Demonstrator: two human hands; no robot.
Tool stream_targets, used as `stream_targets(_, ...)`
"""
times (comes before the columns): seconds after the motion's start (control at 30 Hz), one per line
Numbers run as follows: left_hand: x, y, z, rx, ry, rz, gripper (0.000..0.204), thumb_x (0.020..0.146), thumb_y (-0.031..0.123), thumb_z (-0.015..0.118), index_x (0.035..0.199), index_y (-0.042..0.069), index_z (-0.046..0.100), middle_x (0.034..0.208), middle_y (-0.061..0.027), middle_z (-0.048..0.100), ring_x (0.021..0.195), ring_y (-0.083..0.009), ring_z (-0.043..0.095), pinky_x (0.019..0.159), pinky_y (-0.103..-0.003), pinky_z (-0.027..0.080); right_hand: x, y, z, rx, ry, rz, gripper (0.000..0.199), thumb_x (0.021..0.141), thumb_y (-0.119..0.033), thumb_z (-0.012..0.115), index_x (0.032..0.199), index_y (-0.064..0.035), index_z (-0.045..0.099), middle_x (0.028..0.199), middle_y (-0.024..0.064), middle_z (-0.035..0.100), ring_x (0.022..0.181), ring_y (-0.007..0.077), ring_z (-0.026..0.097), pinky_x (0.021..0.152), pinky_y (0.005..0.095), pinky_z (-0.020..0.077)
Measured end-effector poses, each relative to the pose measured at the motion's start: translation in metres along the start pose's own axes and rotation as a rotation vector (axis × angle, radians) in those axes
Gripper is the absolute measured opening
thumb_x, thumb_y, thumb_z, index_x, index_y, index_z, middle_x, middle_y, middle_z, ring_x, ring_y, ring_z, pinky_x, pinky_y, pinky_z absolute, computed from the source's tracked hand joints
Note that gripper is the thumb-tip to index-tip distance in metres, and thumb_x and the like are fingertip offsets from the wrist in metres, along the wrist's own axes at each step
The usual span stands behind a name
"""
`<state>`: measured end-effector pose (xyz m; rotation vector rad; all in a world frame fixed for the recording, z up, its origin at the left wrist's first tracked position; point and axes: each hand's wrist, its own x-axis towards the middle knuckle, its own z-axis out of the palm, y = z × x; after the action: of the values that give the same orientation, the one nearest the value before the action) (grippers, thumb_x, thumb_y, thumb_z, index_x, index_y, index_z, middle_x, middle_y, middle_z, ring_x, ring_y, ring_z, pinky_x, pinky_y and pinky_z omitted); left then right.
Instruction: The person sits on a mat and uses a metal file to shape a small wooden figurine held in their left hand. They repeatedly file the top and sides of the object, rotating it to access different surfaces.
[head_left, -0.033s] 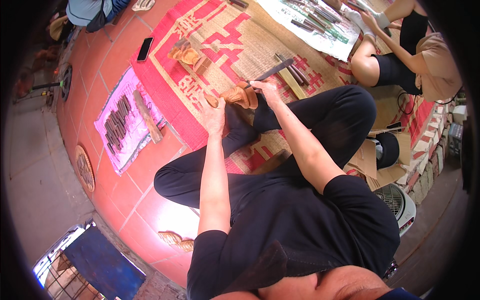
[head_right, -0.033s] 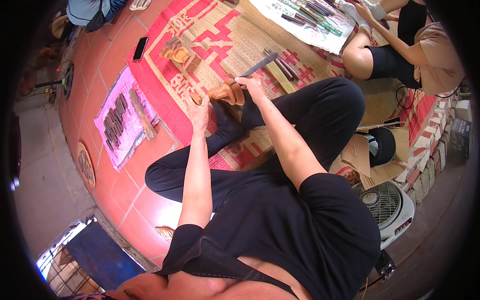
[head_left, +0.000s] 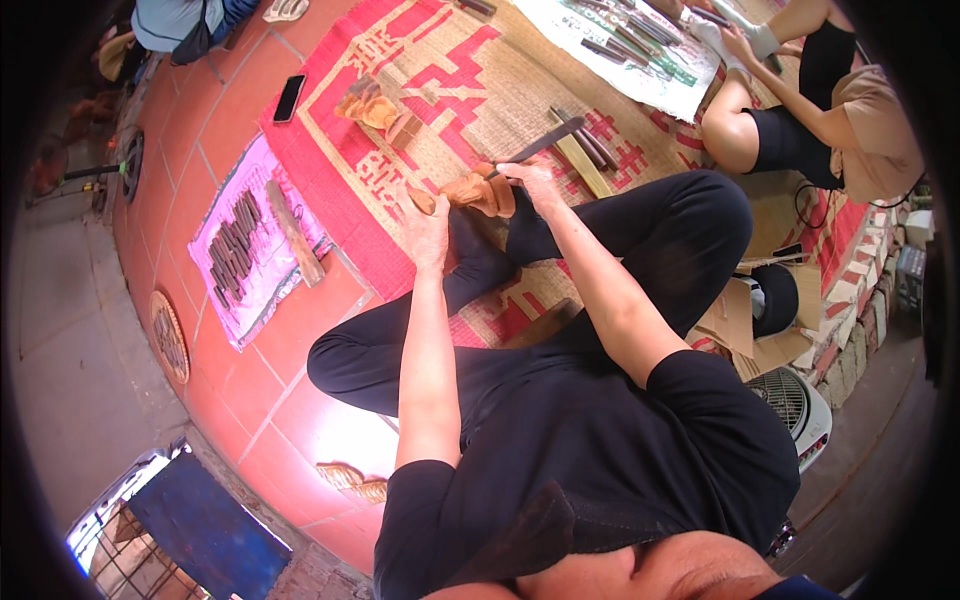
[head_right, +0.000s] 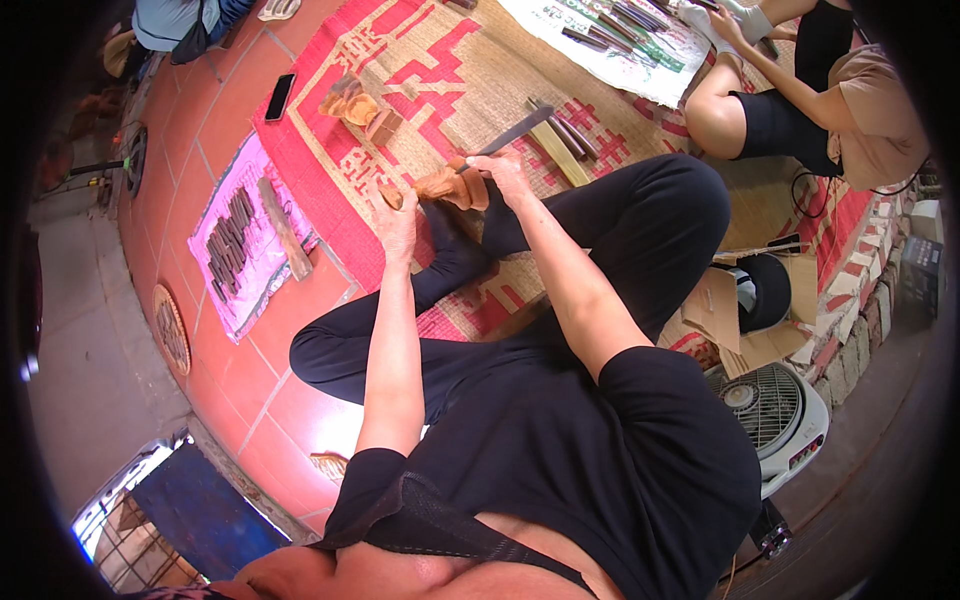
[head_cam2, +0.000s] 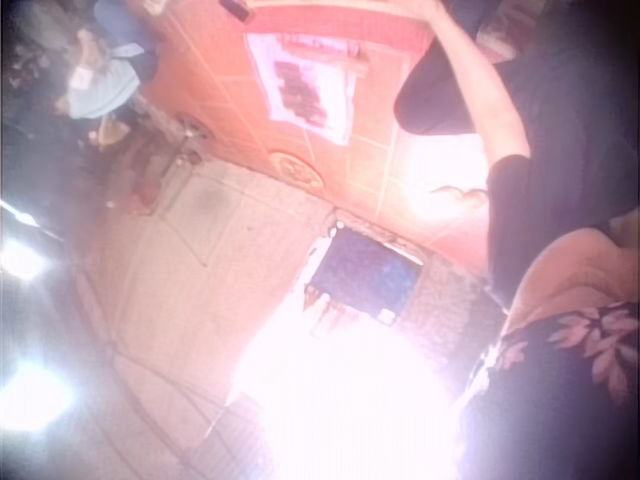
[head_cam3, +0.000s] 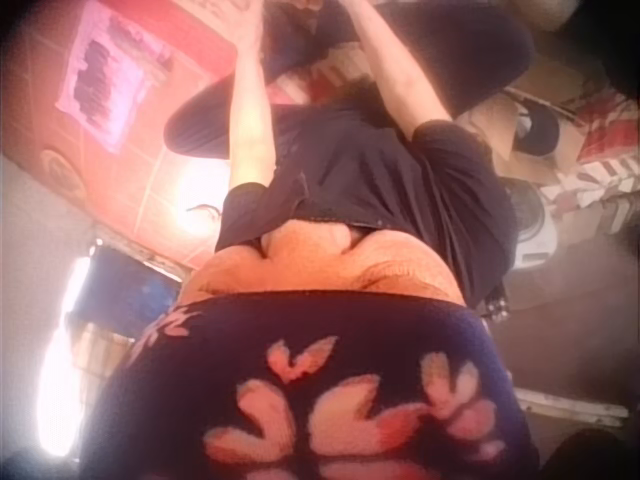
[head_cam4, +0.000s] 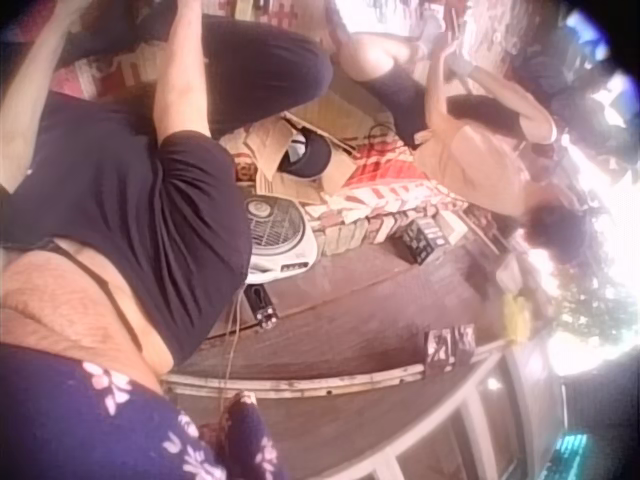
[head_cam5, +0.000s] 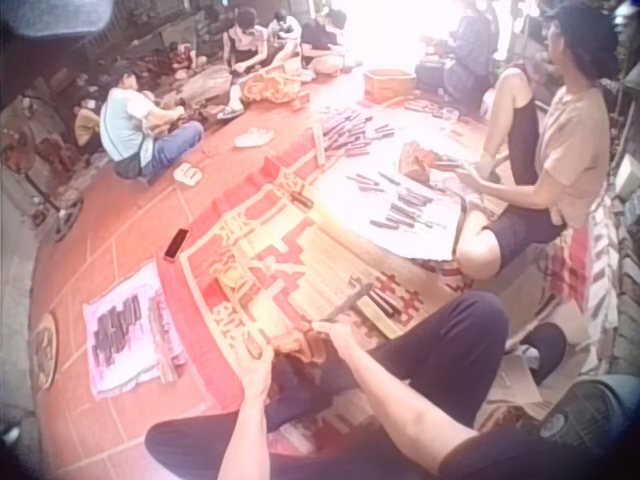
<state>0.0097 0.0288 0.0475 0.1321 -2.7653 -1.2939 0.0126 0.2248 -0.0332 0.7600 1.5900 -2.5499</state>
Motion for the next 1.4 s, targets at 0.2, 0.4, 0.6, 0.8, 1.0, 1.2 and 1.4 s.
stream_targets(0.2, 0.003, 0.002, 0.001, 0.024, 0.004, 0.053, 0.069, 0.075, 0.020, 0.068, 0.134, 0.004, 0.036, 0.129, -0.0241, 0.044, 0.121, -0.0381, 0.042, 0.103, -0.043, 0.033, 0.007, 0.002, 0.004, -0.055, -0.083, -0.100, 0.022, 0.073, -0.016, 0.073, 0.091, -0.0030, 0.071, 0.082, 0.0037, 0.069, 0.077, 0.0121, 0.061, 0.071, 0.0270, 0.0467)
stream_targets(0.4, 0.001, 0.001, 0.000, -0.028, -0.006, 0.022, 0.069, 0.075, 0.020, 0.068, 0.134, 0.004, 0.036, 0.129, -0.0243, 0.044, 0.122, -0.0382, 0.041, 0.103, -0.043, 0.032, 0.002, -0.005, 0.000, 0.010, 0.001, -0.010, 0.018, 0.074, -0.015, 0.073, 0.085, -0.0016, 0.070, 0.075, 0.0028, 0.066, 0.067, 0.0102, 0.058, 0.066, 0.0252, 0.0460)
stream_targets(0.6, 0.005, 0.003, 0.000, 0.055, -0.017, 0.045, 0.070, 0.075, 0.021, 0.068, 0.135, 0.005, 0.035, 0.129, -0.0241, 0.044, 0.120, -0.0385, 0.042, 0.102, -0.044, 0.034, 0.001, -0.012, 0.009, -0.072, 0.042, -0.046, 0.014, 0.075, -0.015, 0.072, 0.081, -0.0024, 0.070, 0.074, 0.0029, 0.066, 0.065, 0.0107, 0.058, 0.064, 0.0245, 0.0461)
stream_targets(0.8, 0.005, 0.000, 0.003, 0.040, -0.019, 0.012, 0.070, 0.076, 0.023, 0.067, 0.134, 0.004, 0.035, 0.130, -0.0224, 0.044, 0.122, -0.0369, 0.041, 0.103, -0.043, 0.034, 0.001, -0.003, 0.002, -0.045, -0.040, -0.043, 0.019, 0.074, -0.018, 0.073, 0.084, -0.0023, 0.069, 0.078, 0.0035, 0.067, 0.070, 0.0117, 0.060, 0.063, 0.0247, 0.0462)
stream_targets(1.0, 0.005, 0.002, -0.001, 0.067, -0.024, 0.023, 0.068, 0.076, 0.025, 0.067, 0.134, 0.005, 0.035, 0.129, -0.0210, 0.045, 0.122, -0.0363, 0.041, 0.103, -0.043, 0.033, 0.002, -0.005, 0.004, -0.164, 0.041, -0.056, 0.020, 0.073, -0.017, 0.073, 0.086, -0.0018, 0.069, 0.079, 0.0050, 0.067, 0.071, 0.0127, 0.062, 0.065, 0.0272, 0.0480)
stream_targets(1.2, 0.011, -0.024, 0.009, 0.125, -0.032, 0.073, 0.075, 0.080, 0.032, 0.066, 0.140, 0.004, 0.032, 0.140, -0.0220, 0.038, 0.133, -0.0360, 0.030, 0.109, -0.042, 0.026, -0.008, -0.008, 0.009, 0.106, -0.140, -0.096, 0.014, 0.072, -0.010, 0.071, 0.084, -0.0026, 0.070, 0.077, 0.0026, 0.067, 0.070, 0.0123, 0.061, 0.067, 0.0277, 0.0491)
stream_targets(1.4, 0.009, -0.026, 0.006, 0.126, -0.034, 0.086, 0.069, 0.084, 0.037, 0.062, 0.139, 0.007, 0.034, 0.139, -0.0218, 0.038, 0.128, -0.0381, 0.036, 0.107, -0.046, 0.029, 0.000, 0.000, 0.011, -0.085, 0.127, -0.140, 0.017, 0.069, -0.014, 0.071, 0.080, -0.0018, 0.068, 0.070, 0.0033, 0.065, 0.058, 0.0130, 0.059, 0.050, 0.0271, 0.0482)
